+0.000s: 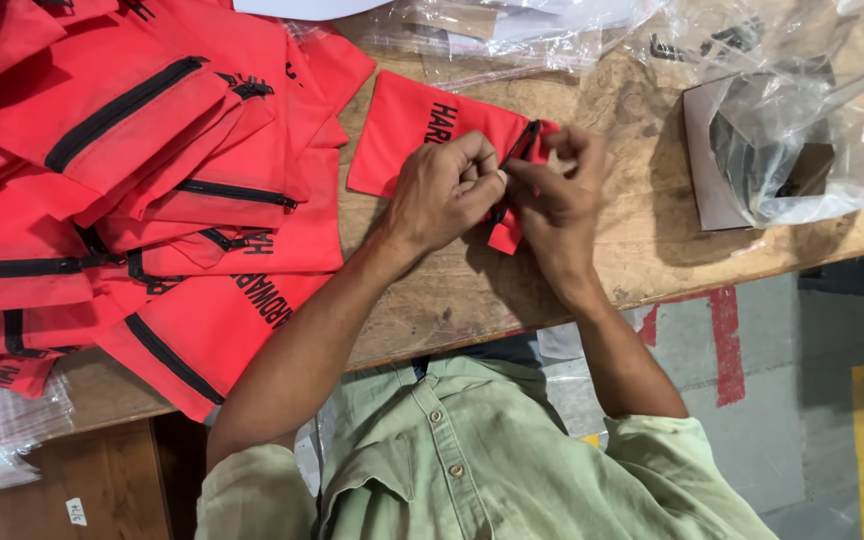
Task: Packaging hardware screws and instruction manuals into small red pouches.
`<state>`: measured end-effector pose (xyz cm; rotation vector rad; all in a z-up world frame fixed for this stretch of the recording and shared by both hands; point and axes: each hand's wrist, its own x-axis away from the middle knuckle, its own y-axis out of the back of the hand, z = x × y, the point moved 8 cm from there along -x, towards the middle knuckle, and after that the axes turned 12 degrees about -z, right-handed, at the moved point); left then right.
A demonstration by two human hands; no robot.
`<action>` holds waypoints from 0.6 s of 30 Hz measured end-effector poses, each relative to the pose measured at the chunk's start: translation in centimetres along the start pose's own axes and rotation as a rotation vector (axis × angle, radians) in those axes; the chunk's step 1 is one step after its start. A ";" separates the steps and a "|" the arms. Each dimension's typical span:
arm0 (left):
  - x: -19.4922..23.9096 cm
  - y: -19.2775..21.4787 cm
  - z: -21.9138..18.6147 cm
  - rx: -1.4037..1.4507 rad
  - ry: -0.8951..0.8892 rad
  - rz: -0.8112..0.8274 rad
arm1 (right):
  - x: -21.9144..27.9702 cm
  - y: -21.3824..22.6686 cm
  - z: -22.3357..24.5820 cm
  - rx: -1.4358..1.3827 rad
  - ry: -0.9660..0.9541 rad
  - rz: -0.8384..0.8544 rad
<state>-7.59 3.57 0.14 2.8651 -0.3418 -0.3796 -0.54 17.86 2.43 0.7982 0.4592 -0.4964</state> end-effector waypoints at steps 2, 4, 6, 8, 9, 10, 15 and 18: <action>0.3 -0.2 -0.2 0.020 -0.025 0.022 | 0.3 -0.7 0.7 0.149 0.141 0.068; 0.1 -0.1 0.3 0.002 -0.015 -0.010 | 0.8 -2.1 -0.3 0.086 0.123 0.185; 0.1 0.0 -0.2 -0.033 -0.026 -0.019 | 0.8 -1.3 -1.2 -0.034 0.015 0.159; 0.0 -0.1 -0.4 -0.065 -0.039 -0.029 | 0.9 -0.2 -1.6 -0.153 -0.090 0.130; 0.1 -0.1 -0.3 -0.070 -0.049 -0.030 | 1.0 0.6 -1.7 -0.161 -0.142 0.094; 0.3 -0.2 -0.3 -0.074 -0.058 -0.032 | 1.1 1.5 -1.8 -0.168 -0.193 0.057; 0.5 -0.3 -1.1 -0.073 -0.055 0.000 | 1.9 1.0 -0.2 0.078 0.031 0.134; 0.6 -0.6 -1.3 -0.062 -0.053 0.005 | 2.2 0.3 0.0 0.124 0.063 0.153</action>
